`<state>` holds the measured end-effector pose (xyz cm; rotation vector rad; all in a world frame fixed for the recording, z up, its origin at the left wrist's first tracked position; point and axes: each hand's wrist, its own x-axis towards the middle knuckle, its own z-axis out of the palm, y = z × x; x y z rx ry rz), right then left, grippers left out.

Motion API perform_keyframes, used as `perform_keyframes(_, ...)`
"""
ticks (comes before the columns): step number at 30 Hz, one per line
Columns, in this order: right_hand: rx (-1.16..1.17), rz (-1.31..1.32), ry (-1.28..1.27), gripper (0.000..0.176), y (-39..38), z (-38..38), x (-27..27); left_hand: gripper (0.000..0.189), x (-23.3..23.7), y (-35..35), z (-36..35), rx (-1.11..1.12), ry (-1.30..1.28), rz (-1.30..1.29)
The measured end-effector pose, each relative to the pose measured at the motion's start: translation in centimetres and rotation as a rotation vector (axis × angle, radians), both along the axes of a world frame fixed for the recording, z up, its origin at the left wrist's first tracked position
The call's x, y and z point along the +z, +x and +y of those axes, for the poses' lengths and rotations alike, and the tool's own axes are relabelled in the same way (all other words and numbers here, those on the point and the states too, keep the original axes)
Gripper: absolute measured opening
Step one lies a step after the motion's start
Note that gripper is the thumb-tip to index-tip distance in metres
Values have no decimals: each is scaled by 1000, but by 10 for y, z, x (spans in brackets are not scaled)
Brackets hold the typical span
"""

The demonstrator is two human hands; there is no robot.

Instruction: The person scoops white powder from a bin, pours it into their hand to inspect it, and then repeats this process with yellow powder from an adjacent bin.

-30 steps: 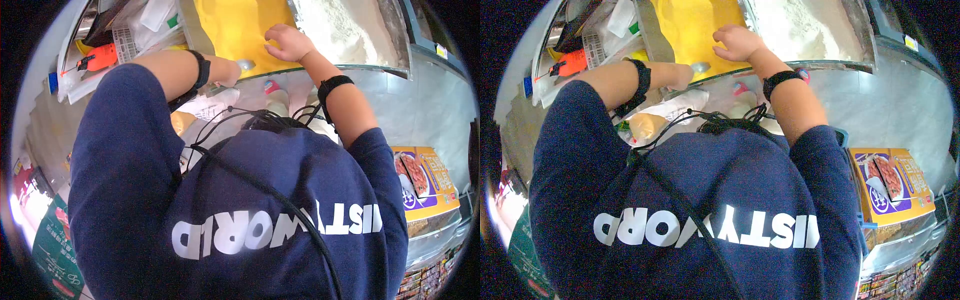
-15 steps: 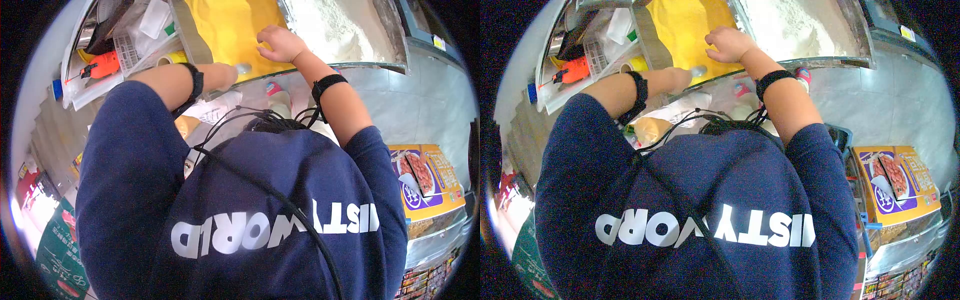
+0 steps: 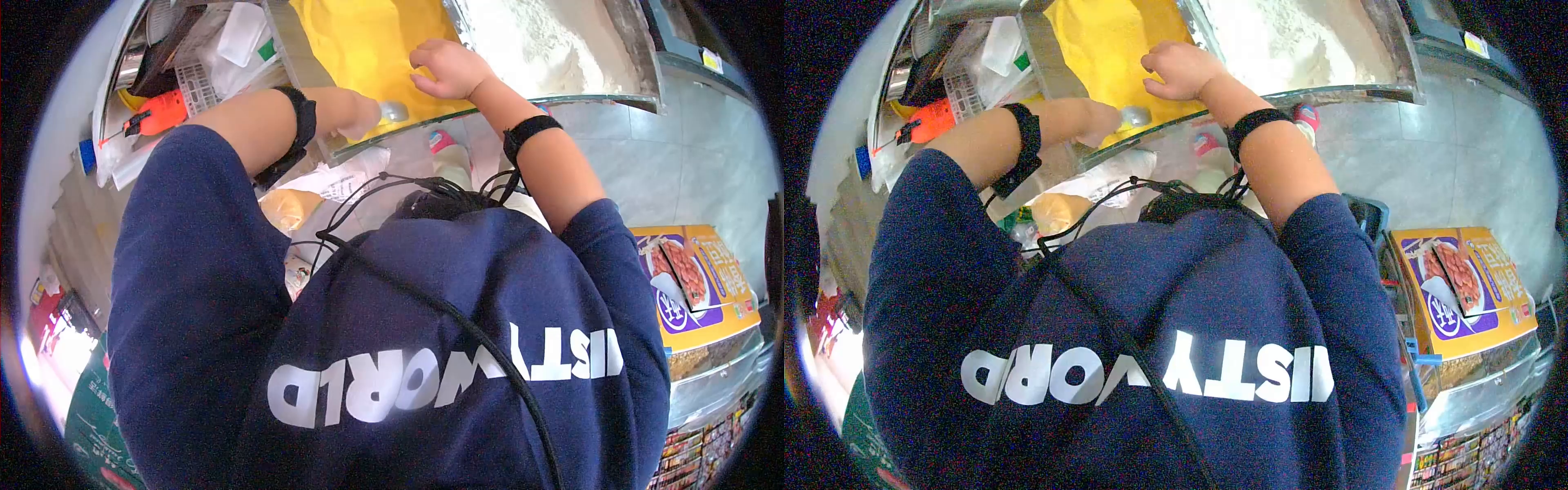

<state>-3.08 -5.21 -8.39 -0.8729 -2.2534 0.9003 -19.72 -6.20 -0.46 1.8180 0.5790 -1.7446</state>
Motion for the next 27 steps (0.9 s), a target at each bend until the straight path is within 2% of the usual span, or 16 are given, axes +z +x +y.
perform_keyframes(4, 7, -15, -6, 23, -1, 1, -2, 23, -2, -4, 1, 108, -9, 36)
perform_keyframes(10, 13, -28, -12, 27, -1, 2, 2, 23, 1, -9, 5, 141, -74, -4)
perform_keyframes(14, 31, -40, -23, 29, 0, 2, 5, 27, 1, -19, 7, 194, -42, -21)
perform_keyframes(16, 44, -65, -16, 24, -1, 3, 3, 32, -5, -28, 11, 191, -71, -33)
perform_keyframes(22, 48, -130, -14, 26, -3, 3, 6, 44, 1, -44, 20, 403, -39, -101)
perform_keyframes(27, 33, -104, -19, 27, -3, 4, 9, 42, 1, -62, 14, 800, -82, -148)
